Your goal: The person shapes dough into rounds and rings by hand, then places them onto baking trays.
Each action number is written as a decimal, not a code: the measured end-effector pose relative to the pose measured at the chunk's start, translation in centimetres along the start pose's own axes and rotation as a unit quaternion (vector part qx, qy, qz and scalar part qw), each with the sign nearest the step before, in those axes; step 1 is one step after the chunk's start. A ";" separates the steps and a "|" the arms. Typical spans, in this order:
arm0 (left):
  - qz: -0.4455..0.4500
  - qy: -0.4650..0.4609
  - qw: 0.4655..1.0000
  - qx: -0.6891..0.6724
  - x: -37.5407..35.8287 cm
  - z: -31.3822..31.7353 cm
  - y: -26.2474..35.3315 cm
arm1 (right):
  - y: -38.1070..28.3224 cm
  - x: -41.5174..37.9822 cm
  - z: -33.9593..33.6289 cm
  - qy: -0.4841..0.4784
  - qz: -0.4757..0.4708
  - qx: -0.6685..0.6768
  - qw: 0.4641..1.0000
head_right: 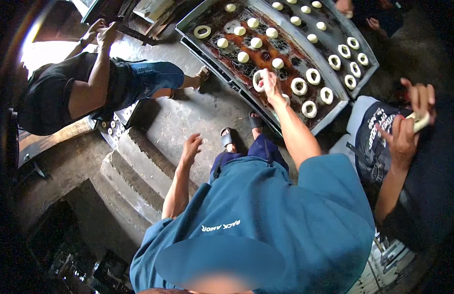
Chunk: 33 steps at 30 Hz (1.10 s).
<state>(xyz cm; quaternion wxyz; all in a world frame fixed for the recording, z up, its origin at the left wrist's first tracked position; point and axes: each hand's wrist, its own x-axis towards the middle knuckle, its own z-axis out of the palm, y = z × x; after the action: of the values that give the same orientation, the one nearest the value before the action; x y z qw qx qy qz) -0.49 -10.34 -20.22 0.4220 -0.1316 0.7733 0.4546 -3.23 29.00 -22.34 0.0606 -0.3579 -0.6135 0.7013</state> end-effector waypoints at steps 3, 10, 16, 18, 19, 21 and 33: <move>-0.061 0.080 0.995 0.015 -2.7 -2.7 -6.3 | 3.0 3.0 -0.9 0.057 0.112 0.072 0.989; -0.207 0.088 0.963 -0.146 -10.1 -1.4 -10.8 | 3.2 4.7 -6.7 -0.018 0.154 -0.197 0.968; -0.112 0.010 0.994 0.003 -8.4 3.0 -5.7 | 3.5 11.8 -7.4 0.120 -0.014 -0.398 0.909; -0.007 -0.005 0.996 0.094 -6.2 3.5 -3.3 | 3.8 12.4 -6.5 0.121 -0.078 -0.411 0.900; -0.001 -0.015 0.997 0.070 -5.1 3.7 -1.7 | 3.9 12.2 -5.8 0.133 -0.072 -0.353 0.923; 0.020 -0.030 0.999 -0.010 -4.3 4.4 3.5 | 3.3 10.9 -4.2 0.116 -0.071 -0.349 0.927; 0.274 -0.165 0.938 -0.133 -4.5 9.1 18.9 | -8.1 -16.8 2.7 -0.115 -0.002 0.194 0.974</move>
<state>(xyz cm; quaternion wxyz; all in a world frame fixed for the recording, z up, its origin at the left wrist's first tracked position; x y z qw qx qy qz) -3.97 6.65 -7.63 0.3816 0.1072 0.6314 0.6665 4.71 19.90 -7.88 0.0592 -0.2546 -0.4696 0.8433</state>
